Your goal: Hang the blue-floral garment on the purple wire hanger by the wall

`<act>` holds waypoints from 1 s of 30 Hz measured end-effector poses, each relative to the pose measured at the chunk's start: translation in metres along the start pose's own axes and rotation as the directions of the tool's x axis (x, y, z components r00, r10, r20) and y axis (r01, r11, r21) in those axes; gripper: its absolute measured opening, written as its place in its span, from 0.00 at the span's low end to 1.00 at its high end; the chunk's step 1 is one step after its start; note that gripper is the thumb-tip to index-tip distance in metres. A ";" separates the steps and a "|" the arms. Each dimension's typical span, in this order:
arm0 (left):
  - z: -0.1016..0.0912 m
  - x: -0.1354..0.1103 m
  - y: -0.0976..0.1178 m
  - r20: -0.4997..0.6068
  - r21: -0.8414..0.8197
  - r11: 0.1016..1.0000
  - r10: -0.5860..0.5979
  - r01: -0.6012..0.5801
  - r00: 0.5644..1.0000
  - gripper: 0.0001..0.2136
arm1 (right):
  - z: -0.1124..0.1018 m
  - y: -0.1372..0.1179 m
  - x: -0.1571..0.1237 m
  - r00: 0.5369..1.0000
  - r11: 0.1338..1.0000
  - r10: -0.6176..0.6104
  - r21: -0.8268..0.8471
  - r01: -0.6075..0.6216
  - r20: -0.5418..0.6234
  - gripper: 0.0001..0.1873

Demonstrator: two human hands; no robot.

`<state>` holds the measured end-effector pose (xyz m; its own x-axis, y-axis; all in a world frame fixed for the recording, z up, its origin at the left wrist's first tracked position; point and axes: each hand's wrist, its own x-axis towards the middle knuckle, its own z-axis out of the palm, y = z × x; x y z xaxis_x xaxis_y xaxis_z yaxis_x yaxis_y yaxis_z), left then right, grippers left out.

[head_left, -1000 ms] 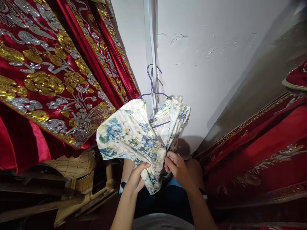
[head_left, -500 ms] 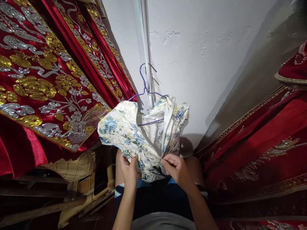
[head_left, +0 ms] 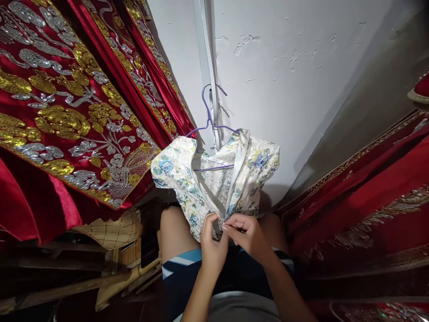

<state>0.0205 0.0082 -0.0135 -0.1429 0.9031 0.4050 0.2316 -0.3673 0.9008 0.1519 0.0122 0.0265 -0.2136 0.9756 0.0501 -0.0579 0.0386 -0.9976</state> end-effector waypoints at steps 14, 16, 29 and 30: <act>0.002 0.013 0.007 0.098 0.028 0.997 0.075 -0.078 0.992 0.10 | -0.003 -0.020 0.029 0.991 0.999 -0.037 0.032 0.041 -0.128 0.13; 0.002 0.013 0.004 0.116 0.044 0.996 0.073 -0.079 0.991 0.09 | -0.003 -0.033 0.038 0.984 0.998 -0.047 0.036 0.054 -0.171 0.12; 0.000 0.012 -0.012 0.161 0.069 0.997 0.018 -0.029 0.987 0.10 | 0.003 -0.096 0.083 0.965 0.988 -0.113 0.079 0.135 -0.235 0.10; 0.001 0.011 -0.013 0.171 0.060 0.998 0.019 -0.029 0.985 0.10 | 0.003 -0.100 0.086 0.962 0.982 -0.133 0.098 0.160 -0.237 0.10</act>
<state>0.0167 0.0231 -0.0203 0.0277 0.9207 0.3892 0.2931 -0.3797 0.8775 0.1365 0.0918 0.1303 0.0329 0.9849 0.1697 -0.1865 0.1729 -0.9671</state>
